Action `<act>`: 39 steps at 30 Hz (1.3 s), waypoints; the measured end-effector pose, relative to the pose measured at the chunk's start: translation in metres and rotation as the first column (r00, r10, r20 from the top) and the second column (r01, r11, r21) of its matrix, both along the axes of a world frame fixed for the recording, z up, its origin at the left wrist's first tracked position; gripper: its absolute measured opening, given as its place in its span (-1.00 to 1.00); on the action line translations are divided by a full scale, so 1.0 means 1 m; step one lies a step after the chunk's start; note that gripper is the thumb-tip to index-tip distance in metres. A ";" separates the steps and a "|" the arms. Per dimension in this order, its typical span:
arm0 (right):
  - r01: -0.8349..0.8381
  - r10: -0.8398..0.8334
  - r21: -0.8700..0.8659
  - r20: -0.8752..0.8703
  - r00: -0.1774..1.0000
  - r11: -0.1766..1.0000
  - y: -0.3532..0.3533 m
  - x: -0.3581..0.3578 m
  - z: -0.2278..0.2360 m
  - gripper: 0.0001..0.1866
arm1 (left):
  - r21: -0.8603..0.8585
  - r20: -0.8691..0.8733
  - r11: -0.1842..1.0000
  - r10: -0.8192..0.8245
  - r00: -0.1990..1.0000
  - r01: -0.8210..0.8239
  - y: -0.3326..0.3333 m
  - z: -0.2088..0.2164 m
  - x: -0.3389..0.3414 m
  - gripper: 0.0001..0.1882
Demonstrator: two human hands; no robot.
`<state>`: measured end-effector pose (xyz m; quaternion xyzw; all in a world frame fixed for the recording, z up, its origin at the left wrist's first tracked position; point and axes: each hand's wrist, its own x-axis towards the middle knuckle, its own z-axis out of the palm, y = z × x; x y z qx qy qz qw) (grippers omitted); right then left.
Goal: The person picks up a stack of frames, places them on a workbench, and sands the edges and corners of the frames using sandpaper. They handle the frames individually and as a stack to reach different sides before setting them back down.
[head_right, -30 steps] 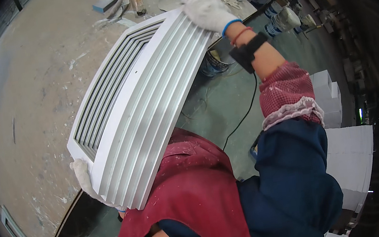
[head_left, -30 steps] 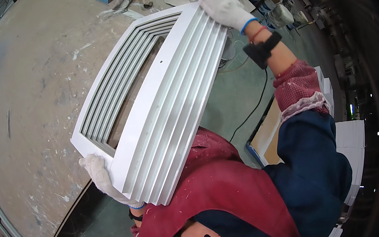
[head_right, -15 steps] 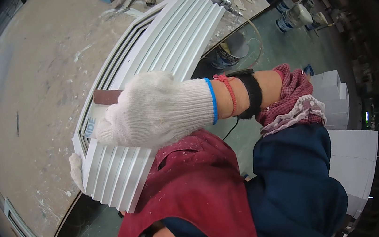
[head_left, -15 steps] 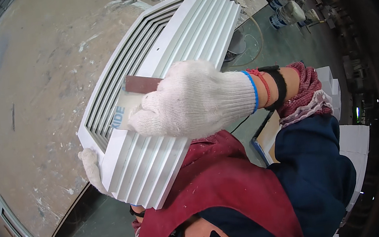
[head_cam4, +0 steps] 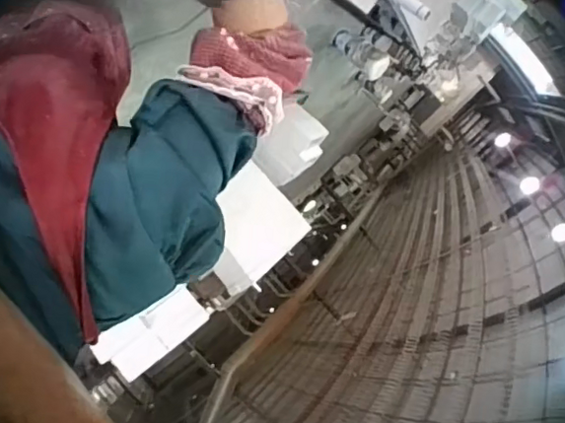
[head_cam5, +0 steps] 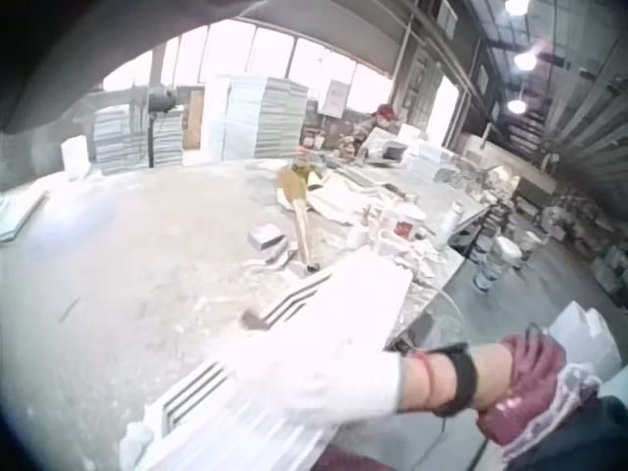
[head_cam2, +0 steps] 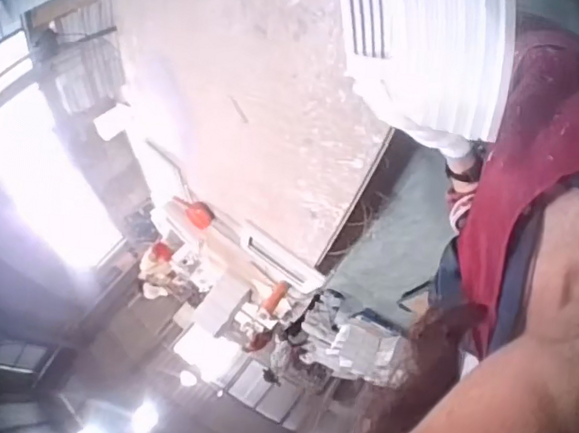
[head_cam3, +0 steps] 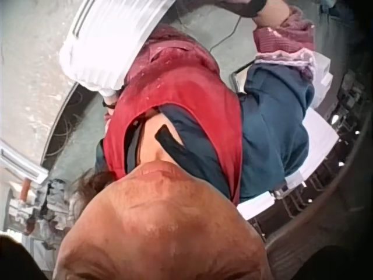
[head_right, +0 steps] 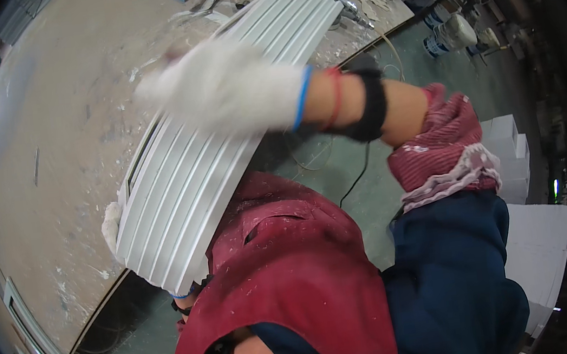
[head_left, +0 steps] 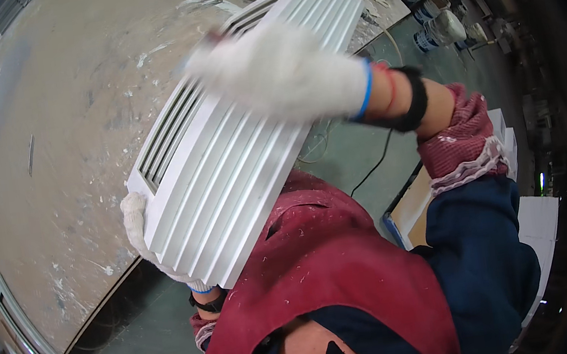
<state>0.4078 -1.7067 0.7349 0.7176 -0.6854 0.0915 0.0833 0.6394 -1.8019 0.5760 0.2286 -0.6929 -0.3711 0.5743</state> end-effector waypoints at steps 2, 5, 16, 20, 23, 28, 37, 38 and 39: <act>-0.359 0.398 -0.225 0.161 0.903 0.906 -0.022 0.068 -0.007 -0.80 | -0.148 0.077 0.988 -0.034 0.996 0.045 -0.007 0.000 0.003 -0.40; -0.465 0.426 0.047 0.325 0.844 0.884 -0.043 0.124 -0.010 -0.69 | -0.139 0.150 0.984 -0.093 0.984 0.114 -0.012 -0.002 0.013 -0.36; 0.726 -0.726 -0.041 -0.092 0.682 0.687 0.078 -0.147 0.007 -0.72 | -0.107 0.147 0.960 -0.243 0.959 0.259 -0.033 0.000 0.013 -0.31; 0.731 -0.731 -0.100 0.039 0.681 0.675 0.107 -0.185 0.001 -0.57 | -0.094 -0.043 0.981 -0.177 0.983 0.172 -0.037 0.002 -0.002 -0.38; 0.741 -0.751 -0.168 0.003 0.660 0.650 0.099 -0.180 -0.009 -0.59 | -0.128 -0.084 0.982 -0.151 0.985 0.140 -0.040 0.003 -0.009 -0.46; 0.733 -0.745 -0.235 0.049 0.665 0.638 0.076 -0.158 -0.004 -0.62 | 0.110 -0.308 0.905 -0.361 0.880 0.410 -0.034 0.003 -0.008 -0.58; 0.115 -0.131 -0.309 -0.031 0.991 0.944 -0.022 -0.002 0.002 -0.75 | 0.029 0.330 0.999 -0.039 0.943 0.031 -0.061 -0.022 -0.005 0.06; 0.052 -0.047 -0.270 0.024 0.999 0.961 -0.035 0.031 0.002 -0.73 | 0.017 0.343 0.999 -0.051 0.938 0.048 -0.067 -0.024 -0.004 0.07; -0.089 0.090 -0.235 -0.007 0.996 0.968 -0.045 0.061 0.003 -0.66 | 0.090 0.275 0.993 -0.100 0.956 0.078 -0.071 -0.026 -0.004 0.08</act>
